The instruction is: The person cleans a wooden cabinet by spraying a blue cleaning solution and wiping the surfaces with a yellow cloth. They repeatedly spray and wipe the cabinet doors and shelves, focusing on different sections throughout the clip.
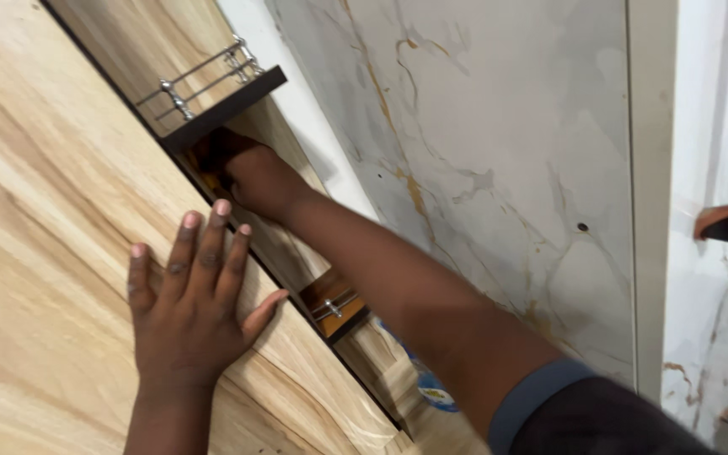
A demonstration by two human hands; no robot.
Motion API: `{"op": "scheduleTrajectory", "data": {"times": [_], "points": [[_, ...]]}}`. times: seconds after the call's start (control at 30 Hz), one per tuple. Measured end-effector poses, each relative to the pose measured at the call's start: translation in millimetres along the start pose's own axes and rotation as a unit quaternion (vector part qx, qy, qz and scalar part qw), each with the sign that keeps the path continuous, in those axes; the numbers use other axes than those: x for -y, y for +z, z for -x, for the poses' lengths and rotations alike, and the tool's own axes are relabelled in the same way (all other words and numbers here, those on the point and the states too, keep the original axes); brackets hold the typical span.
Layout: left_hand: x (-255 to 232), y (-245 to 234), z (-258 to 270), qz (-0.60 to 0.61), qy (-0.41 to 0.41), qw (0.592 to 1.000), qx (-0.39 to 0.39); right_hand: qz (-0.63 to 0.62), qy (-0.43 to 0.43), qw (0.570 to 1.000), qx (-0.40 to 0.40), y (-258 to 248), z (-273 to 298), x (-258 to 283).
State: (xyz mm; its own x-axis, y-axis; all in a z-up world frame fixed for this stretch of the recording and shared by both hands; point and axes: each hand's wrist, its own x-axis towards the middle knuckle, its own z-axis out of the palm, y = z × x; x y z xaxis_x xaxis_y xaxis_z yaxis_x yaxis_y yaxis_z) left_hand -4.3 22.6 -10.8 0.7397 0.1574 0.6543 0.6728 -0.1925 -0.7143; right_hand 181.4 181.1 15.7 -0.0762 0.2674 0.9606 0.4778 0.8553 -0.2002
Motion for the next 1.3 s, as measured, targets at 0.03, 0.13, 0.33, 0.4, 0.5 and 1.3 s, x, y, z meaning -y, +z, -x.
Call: {"op": "scheduleTrajectory", "data": {"times": [0.03,0.13,0.33,0.4,0.5,1.3], "points": [[0,2,-1,0.003,-0.003,1.000,0.003,0.042,-0.042,0.997,0.039,-7,0,-7],[-1,3,0,0.000,-0.012,1.000,0.006,0.137,-0.142,0.971,0.134,-29,-6,-21],[-1,4,2,-0.015,-0.015,1.000,0.003,0.172,0.024,0.983,0.062,-63,-7,-26],[-1,3,2,0.002,-0.017,1.000,0.004,0.229,0.104,0.968,0.014,-61,2,-20],[-1,3,3,-0.022,-0.013,1.000,0.007,0.166,0.253,0.948,-0.101,-44,12,-6],[-3,-11,-7,-0.071,-0.002,0.997,-0.014,0.249,-0.268,0.894,0.258,-37,23,-18]]}}
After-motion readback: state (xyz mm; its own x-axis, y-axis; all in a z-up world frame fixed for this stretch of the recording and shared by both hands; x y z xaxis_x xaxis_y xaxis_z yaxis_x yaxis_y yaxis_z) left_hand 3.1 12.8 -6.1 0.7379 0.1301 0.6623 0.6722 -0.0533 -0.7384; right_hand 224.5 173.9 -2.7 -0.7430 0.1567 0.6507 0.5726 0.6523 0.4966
